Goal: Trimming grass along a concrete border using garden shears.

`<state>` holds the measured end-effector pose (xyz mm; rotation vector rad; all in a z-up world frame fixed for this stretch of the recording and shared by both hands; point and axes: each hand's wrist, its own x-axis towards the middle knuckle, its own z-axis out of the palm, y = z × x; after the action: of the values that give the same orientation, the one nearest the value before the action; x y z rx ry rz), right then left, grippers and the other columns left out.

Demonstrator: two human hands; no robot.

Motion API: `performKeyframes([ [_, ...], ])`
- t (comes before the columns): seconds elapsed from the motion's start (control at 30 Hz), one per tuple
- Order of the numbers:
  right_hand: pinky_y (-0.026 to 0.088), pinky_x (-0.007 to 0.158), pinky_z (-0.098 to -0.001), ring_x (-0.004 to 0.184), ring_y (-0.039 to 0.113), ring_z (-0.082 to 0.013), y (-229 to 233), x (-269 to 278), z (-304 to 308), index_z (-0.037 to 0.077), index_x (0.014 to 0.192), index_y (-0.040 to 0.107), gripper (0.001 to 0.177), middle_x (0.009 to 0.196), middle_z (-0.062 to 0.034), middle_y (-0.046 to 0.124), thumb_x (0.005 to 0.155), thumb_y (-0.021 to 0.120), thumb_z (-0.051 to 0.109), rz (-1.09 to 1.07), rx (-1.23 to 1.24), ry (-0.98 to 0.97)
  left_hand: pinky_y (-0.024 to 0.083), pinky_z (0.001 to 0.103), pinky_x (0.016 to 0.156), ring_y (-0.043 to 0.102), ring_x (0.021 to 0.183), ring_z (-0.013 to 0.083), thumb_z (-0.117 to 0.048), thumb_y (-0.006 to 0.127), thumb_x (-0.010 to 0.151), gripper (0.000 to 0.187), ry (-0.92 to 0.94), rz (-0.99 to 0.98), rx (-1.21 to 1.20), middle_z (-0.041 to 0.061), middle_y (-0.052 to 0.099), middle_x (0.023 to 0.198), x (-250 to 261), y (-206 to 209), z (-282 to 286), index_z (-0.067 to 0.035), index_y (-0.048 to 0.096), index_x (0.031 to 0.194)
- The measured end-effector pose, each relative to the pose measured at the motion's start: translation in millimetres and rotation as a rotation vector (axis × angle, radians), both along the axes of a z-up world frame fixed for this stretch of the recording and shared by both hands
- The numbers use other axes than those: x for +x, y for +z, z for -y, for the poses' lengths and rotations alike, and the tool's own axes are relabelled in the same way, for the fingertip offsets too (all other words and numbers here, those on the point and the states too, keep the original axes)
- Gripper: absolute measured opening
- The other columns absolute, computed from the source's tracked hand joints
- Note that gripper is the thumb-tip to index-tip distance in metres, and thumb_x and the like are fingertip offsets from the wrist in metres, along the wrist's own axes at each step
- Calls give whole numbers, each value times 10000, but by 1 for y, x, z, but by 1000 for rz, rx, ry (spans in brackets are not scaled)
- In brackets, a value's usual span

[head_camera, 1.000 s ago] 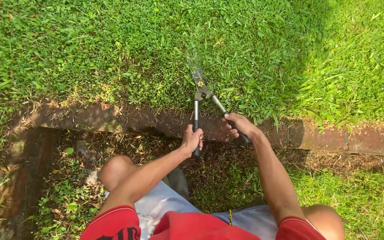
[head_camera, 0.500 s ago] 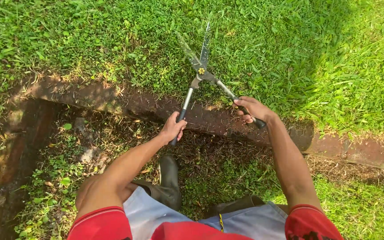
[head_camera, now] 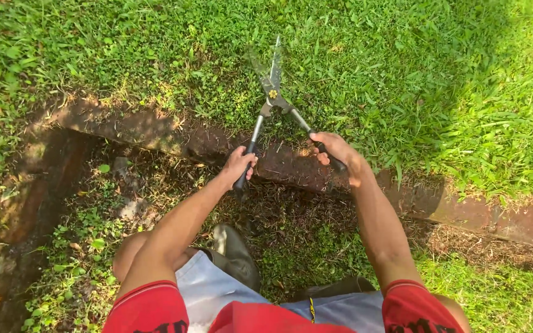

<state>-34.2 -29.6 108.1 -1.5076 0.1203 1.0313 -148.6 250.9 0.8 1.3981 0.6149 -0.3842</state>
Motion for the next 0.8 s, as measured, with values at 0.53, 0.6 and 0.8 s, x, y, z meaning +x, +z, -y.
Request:
performKeyframes([
  [0.53, 390, 320, -216, 395, 412, -64, -82, 19, -67, 64, 1001, 500, 232, 640, 15, 502, 1087, 461, 276, -72, 159, -100, 463, 254, 361, 507, 457, 103, -60, 551, 921, 210, 113, 7, -54, 31, 529, 699, 32, -2, 19, -85, 392, 1055],
  [0.6, 394, 322, -220, 419, 429, -64, -97, 20, -57, 71, 1007, 490, 225, 656, 7, 522, 1081, 426, 274, -62, 211, -20, 485, 253, 369, 514, 465, 98, -51, 535, 933, 193, 120, 17, -26, 26, 528, 712, 30, 4, 17, -58, 378, 1046],
  [0.8, 365, 310, -210, 403, 392, -53, -59, 29, -60, 61, 1014, 521, 273, 651, 30, 502, 1078, 500, 325, -50, 64, -17, 434, 270, 340, 470, 425, 117, -71, 545, 938, 197, 85, 3, -27, 29, 505, 687, 36, -3, 0, -72, 385, 1054],
])
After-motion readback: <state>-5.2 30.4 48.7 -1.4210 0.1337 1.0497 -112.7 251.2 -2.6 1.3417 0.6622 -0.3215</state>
